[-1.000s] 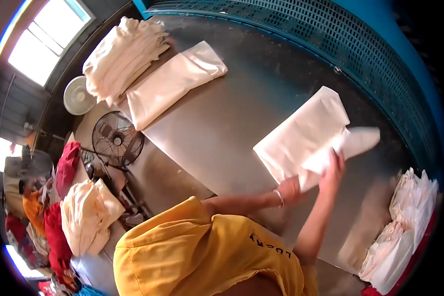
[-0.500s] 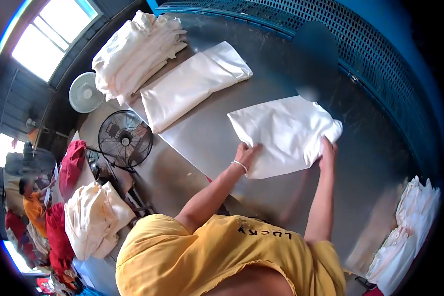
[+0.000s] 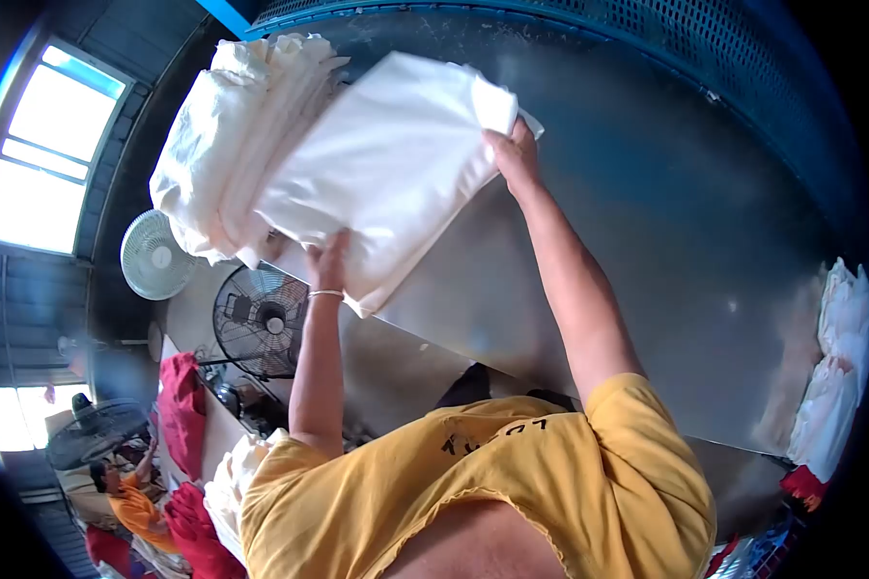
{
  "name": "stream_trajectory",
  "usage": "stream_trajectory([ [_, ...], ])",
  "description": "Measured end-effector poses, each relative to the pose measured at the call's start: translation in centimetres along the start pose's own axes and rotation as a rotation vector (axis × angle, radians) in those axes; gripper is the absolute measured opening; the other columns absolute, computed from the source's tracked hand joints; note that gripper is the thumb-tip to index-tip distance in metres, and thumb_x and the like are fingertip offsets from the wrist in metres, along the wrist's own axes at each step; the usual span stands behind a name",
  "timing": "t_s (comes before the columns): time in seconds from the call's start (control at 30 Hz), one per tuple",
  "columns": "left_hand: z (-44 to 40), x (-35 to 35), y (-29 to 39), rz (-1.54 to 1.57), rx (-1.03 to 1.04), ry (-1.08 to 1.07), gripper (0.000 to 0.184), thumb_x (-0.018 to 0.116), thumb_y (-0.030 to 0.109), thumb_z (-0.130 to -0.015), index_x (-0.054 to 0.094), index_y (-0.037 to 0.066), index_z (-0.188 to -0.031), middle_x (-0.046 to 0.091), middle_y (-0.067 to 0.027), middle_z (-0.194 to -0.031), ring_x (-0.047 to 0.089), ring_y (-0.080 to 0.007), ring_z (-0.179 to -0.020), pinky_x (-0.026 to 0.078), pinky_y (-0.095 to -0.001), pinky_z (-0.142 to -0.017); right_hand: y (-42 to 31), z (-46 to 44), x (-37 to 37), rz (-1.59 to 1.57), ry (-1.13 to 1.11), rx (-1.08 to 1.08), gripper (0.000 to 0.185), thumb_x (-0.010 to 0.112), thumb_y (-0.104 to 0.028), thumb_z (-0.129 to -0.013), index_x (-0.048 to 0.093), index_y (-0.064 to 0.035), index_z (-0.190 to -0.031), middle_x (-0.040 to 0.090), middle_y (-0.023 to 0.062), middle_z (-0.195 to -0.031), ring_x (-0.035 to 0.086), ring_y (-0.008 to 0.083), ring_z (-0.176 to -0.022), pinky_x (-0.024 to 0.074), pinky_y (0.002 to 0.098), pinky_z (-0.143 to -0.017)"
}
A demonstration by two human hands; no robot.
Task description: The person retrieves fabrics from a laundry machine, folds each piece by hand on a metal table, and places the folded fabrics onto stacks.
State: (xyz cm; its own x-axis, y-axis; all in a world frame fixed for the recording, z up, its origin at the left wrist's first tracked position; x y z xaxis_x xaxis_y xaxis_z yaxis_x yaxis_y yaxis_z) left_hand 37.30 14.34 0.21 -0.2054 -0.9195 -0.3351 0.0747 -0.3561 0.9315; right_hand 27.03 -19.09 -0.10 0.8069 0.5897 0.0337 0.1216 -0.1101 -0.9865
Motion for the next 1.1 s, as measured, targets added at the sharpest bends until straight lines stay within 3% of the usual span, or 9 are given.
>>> stream_trajectory([
  [0.07, -2.5, -1.3, -2.0, -0.551, -0.062, -0.213, 0.066, 0.067, 0.049, -0.064, 0.056, -0.008, -0.096, 0.061, -0.0248, -0.084, 0.059, -0.0361, -0.085, 0.045, -0.0387, -0.074, 3.1, 0.7, -0.7, 0.131, -0.060, 0.321, 0.046, 0.063, -0.028, -0.074, 0.048, -0.0022, -0.109, 0.059, 0.0118, -0.087, 0.058, 0.0149, -0.069, 0.0466, 0.0253, -0.049],
  [0.1, -3.1, -2.6, -1.3, -0.801, 0.109, -0.092, 0.063, 0.065, 0.051, -0.067, 0.058, -0.005, -0.096, 0.061, -0.0243, -0.088, 0.059, -0.0365, -0.088, 0.046, -0.0391, -0.075, 3.2, 1.1, -1.1, 0.006, -0.016, 0.334, 0.053, 0.062, -0.035, -0.075, 0.045, -0.0032, -0.114, 0.059, 0.0103, -0.084, 0.057, 0.0130, -0.060, 0.0442, 0.0238, -0.040],
  [0.2, -3.9, -6.5, 6.2, -0.757, 0.397, 0.306, 0.051, 0.064, 0.039, -0.073, 0.054, 0.004, -0.109, 0.058, -0.0154, -0.097, 0.057, -0.0334, -0.088, 0.045, -0.0434, -0.078, 2.2, 3.1, -5.9, 0.191, 0.085, 0.317, 0.054, 0.056, -0.040, -0.082, 0.042, -0.0059, -0.121, 0.061, 0.0081, -0.084, 0.054, 0.0088, -0.054, 0.0432, 0.0208, -0.044],
  [0.23, -6.1, -7.3, 7.8, -1.051, 0.897, 0.536, 0.056, 0.063, 0.037, -0.074, 0.048, 0.006, -0.118, 0.051, -0.0187, -0.110, 0.050, -0.0359, -0.099, 0.039, -0.0471, -0.084, 2.3, 4.5, -7.5, 0.182, 0.131, 0.287, 0.048, 0.055, -0.037, -0.084, 0.043, -0.0076, -0.121, 0.060, 0.0066, -0.083, 0.053, 0.0081, -0.055, 0.0417, 0.0198, -0.046],
  [0.33, -11.5, -6.7, 14.0, -1.300, 1.111, 0.529, 0.074, 0.064, 0.036, -0.071, 0.030, 0.013, -0.133, 0.040, -0.0167, -0.124, 0.036, -0.0341, -0.114, 0.028, -0.0456, -0.092, 3.1, 9.8, -10.5, 0.094, 0.110, 0.140, 0.034, 0.048, -0.020, -0.090, 0.045, -0.0069, -0.121, 0.057, 0.0036, -0.087, 0.052, 0.0072, -0.068, 0.0430, 0.0199, -0.062],
  [0.5, -20.1, -9.2, 13.6, -1.400, 0.939, 0.270, 0.069, 0.061, 0.023, -0.075, 0.026, 0.015, -0.134, 0.042, -0.0167, -0.123, 0.045, -0.0367, -0.106, 0.038, -0.0471, -0.087, 2.5, 13.4, -11.4, 0.075, 0.110, -0.024, 0.030, 0.044, -0.011, -0.091, 0.045, -0.0035, -0.120, 0.054, 0.0039, -0.088, 0.051, 0.0082, -0.073, 0.0441, 0.0214, -0.066],
  [0.63, -19.1, -8.3, 13.9, -1.405, 1.062, 0.321, 0.058, 0.054, 0.022, -0.080, 0.031, 0.018, -0.133, 0.039, -0.0172, -0.126, 0.045, -0.0403, -0.105, 0.039, -0.0464, -0.086, 3.5, 13.3, -11.6, 0.047, 0.091, -0.068, 0.029, 0.045, -0.006, -0.089, 0.047, -0.0034, -0.118, 0.054, 0.0051, -0.086, 0.052, 0.0096, -0.073, 0.0454, 0.0224, -0.067],
  [0.77, -17.1, -3.9, 12.9, -1.869, 1.310, 0.276, 0.051, 0.050, 0.026, -0.081, 0.037, 0.023, -0.130, 0.028, -0.0168, -0.134, 0.030, -0.0351, -0.121, 0.026, -0.0537, -0.096, 2.9, 13.2, -11.7, 0.137, 0.097, -0.039, 0.029, 0.046, -0.004, -0.088, 0.047, -0.0030, -0.117, 0.055, 0.0055, -0.086, 0.053, 0.0098, -0.073, 0.0460, 0.0225, -0.066],
  [1.1, -21.2, -2.5, 11.8, -1.932, 1.379, 0.114, 0.044, 0.053, 0.020, -0.077, 0.050, 0.017, -0.120, 0.021, -0.0114, -0.140, 0.017, -0.0343, -0.129, 0.011, -0.0568, -0.101, 3.6, 13.4, -11.5, 0.254, 0.089, -0.022, 0.029, 0.046, -0.006, -0.088, 0.049, -0.0050, -0.117, 0.053, 0.0030, -0.086, 0.051, 0.0086, -0.073, 0.0430, 0.0199, -0.064],
])
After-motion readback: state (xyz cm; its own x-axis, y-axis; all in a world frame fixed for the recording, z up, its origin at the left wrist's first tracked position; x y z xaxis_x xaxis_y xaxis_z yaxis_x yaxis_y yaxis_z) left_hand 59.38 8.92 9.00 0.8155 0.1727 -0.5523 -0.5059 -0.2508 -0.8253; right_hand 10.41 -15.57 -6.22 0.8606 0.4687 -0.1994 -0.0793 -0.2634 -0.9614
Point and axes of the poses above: each hand's wrist, its own z-axis away from the middle knuckle, its own x-axis out of the palm, y = z × x, the point moved 1 cm from there along -z, towards the middle knuckle
